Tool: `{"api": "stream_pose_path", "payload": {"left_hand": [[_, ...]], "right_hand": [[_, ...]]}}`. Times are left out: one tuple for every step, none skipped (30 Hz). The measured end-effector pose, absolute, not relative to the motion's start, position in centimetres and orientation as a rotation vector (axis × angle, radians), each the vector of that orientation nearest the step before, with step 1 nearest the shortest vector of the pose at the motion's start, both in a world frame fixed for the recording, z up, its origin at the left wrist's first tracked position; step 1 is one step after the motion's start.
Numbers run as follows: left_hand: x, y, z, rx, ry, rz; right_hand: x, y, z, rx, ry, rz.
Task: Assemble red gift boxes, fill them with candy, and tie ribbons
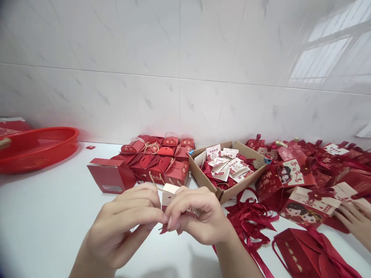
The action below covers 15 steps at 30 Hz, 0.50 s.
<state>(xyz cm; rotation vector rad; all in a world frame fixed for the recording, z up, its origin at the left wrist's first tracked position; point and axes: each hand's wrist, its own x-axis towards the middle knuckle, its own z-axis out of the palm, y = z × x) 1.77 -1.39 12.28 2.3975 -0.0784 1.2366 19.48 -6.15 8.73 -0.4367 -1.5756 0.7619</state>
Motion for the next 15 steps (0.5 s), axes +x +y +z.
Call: {"api": "stream_pose_path", "payload": {"left_hand": [[1.8, -1.4, 12.3, 2.383, -0.072, 1.229], [1.8, -1.3, 12.3, 2.365, -0.077, 1.215], [1.8, -1.2, 12.3, 2.345, -0.092, 1.196], [1.8, -1.0, 12.2, 2.329, -0.111, 1.176], [1.8, -0.9, 12.2, 2.318, -0.130, 1.159], [1.9, -0.7, 12.1, 2.311, -0.147, 1.147], [1.9, -0.5, 12.0, 2.305, -0.164, 1.139], [2.0, -0.4, 12.0, 2.299, -0.172, 1.134], [2.0, -0.3, 11.9, 2.293, -0.174, 1.129], [2.0, -0.2, 11.8, 2.287, -0.176, 1.123], [2.1, -0.2, 11.7, 2.277, -0.180, 1.118], [2.2, -0.1, 11.6, 2.264, -0.185, 1.110], [2.2, -0.1, 11.5, 2.247, -0.198, 1.100], [2.3, 0.0, 11.5, 2.227, -0.215, 1.089], [2.4, 0.1, 11.4, 2.203, -0.236, 1.076]], "right_hand": [[19.5, -6.1, 8.7, -0.443, -1.569, 0.762], [19.5, -6.1, 8.7, -0.448, -1.557, 0.765], [19.5, -6.1, 8.6, -0.451, -1.542, 0.770], [19.5, -6.1, 8.6, -0.452, -1.528, 0.778], [19.6, -6.0, 8.5, -0.453, -1.518, 0.785], [19.6, -6.0, 8.5, -0.456, -1.515, 0.791], [19.7, -6.0, 8.5, -0.461, -1.517, 0.796], [19.7, -6.0, 8.5, -0.464, -1.523, 0.800], [19.7, -6.0, 8.5, -0.464, -1.530, 0.802], [19.7, -6.0, 8.5, -0.460, -1.536, 0.803], [19.8, -6.0, 8.6, -0.454, -1.544, 0.806], [19.8, -6.1, 8.7, -0.449, -1.554, 0.811], [19.8, -6.1, 8.7, -0.447, -1.565, 0.818], [19.8, -6.2, 8.9, -0.447, -1.578, 0.826], [19.9, -6.3, 9.0, -0.447, -1.593, 0.836]]}}
